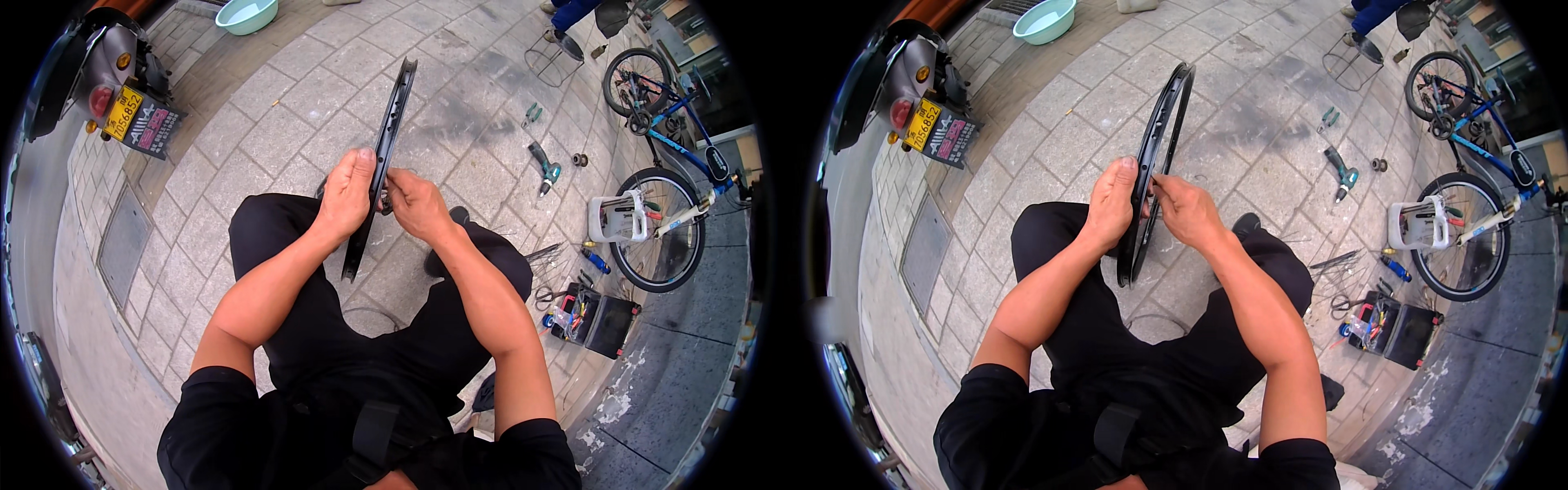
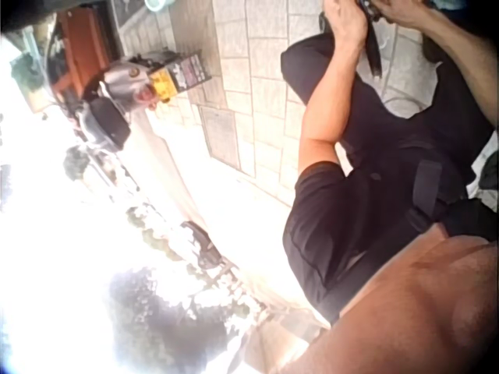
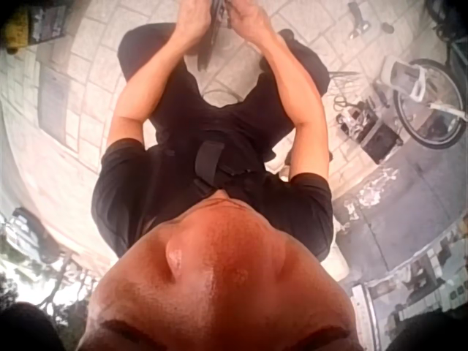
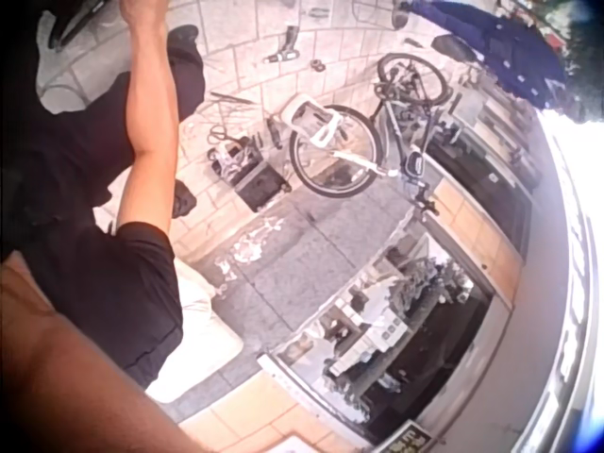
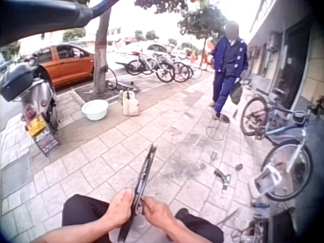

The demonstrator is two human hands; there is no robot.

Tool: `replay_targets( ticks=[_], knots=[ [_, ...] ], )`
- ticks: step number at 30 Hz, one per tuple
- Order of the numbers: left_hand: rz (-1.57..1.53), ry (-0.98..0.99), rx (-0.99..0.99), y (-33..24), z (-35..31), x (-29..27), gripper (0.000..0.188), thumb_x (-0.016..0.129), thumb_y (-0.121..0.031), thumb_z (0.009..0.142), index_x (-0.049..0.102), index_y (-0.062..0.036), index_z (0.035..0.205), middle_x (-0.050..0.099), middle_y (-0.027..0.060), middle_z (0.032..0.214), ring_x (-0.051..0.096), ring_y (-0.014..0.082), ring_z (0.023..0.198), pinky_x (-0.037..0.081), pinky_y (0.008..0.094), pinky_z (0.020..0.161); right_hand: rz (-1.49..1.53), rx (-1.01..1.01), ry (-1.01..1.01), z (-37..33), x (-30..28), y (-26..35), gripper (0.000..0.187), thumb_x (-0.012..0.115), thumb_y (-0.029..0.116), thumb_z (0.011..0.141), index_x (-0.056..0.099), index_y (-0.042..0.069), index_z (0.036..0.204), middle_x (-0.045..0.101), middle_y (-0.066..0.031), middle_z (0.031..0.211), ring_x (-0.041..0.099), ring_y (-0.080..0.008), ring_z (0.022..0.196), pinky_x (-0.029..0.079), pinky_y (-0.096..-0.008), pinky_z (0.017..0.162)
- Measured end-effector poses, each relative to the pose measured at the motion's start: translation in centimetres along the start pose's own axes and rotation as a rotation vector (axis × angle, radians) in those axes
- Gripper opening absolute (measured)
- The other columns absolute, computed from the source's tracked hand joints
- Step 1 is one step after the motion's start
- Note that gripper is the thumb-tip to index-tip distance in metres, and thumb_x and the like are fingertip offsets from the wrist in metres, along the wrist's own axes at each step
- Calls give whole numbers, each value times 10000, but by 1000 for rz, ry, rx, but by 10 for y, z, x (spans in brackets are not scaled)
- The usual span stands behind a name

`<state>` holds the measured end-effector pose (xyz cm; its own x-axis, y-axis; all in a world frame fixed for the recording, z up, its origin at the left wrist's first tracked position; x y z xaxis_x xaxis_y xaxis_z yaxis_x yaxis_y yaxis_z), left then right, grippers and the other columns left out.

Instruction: The person sits on the ground and assembles a bicycle wheel by inserting spokes into the rim and hub. They handle individual spokes and small metal parts, threading them through the wheel components by hand.

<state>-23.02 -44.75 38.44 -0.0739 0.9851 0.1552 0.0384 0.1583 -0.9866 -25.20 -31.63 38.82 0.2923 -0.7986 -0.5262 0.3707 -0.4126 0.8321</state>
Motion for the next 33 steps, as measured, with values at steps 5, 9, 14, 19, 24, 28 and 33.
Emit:
replay_targets(
  ticks=[5, 9, 14, 19, 24, 28, 33],
  knots=[
    [49, 26, -22, 0, 0, 0, 473, 419, -478, 1159, 611, -66, 1030, 630, 17, 816, 559, 94, 579, 476, 255, 538, 14, -13, -43, 1, -2, 1, 239, 627, 63, 1013, 711, 39, 1235, 753, -192, 1101, 735, -409, 1013, 584, -449, 827],
    [227, -26, 106, -4, 4, -8, 433, 442, -382, 1171, 602, -20, 993, 561, 31, 930, 553, 94, 825, 493, 296, 760, 11, -52, -63, 3, -5, 9, 204, 623, 55, 1002, 706, 32, 1187, 746, -195, 1068, 732, -413, 996, 582, -457, 808],
    [122, 86, 91, -10, 2, 2, 471, 391, -400, 1180, 642, -2, 1206, 643, 49, 906, 600, 125, 764, 537, 290, 747, 72, -14, -66, 8, -7, 11, 122, 614, 47, 991, 693, 29, 1082, 726, -194, 983, 723, -415, 915, 566, -467, 763],
    [82, 70, 97, -8, 9, 0, 470, 406, -386, 1178, 640, 11, 1089, 697, 72, 908, 663, 140, 796, 567, 310, 770, 101, -24, -48, 10, -6, 15, 105, 599, 51, 992, 689, 21, 1036, 716, -191, 948, 713, -408, 856, 555, -458, 740],
    [80, 85, 128, -13, 12, -1, 479, 421, -377, 1176, 646, 32, 1069, 736, 112, 941, 691, 156, 822, 576, 314, 807, 98, 20, -53, 16, -12, 7, 151, 616, 105, 983, 714, 17, 1057, 743, -204, 1010, 723, -420, 947, 569, -470, 818],
    [159, 81, 76, -15, 15, -6, 540, 405, -397, 1174, 647, 85, 1204, 743, 179, 1013, 748, 264, 929, 590, 379, 907, -110, 143, -117, 19, -26, -32, 224, 636, 167, 961, 738, 17, 1093, 755, -223, 1114, 708, -435, 1085, 563, -509, 928],
    [111, 48, 120, -19, 23, -21, 542, 400, -380, 1172, 636, 106, 1203, 720, 212, 1065, 748, 296, 940, 608, 433, 920, -438, 428, 183, 1, -28, -59, 259, 636, 150, 937, 745, 34, 1141, 755, -218, 1165, 702, -427, 1132, 551, -515, 979]
  ],
)
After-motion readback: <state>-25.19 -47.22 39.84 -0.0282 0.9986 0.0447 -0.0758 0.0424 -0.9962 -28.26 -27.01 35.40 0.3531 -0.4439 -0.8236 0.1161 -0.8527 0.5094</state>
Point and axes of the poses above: each hand's wrist, its own z-axis towards the middle knuckle, its own x-axis out of the palm, y = z × x, the point moved 10 cm from there along z, towards the middle knuckle
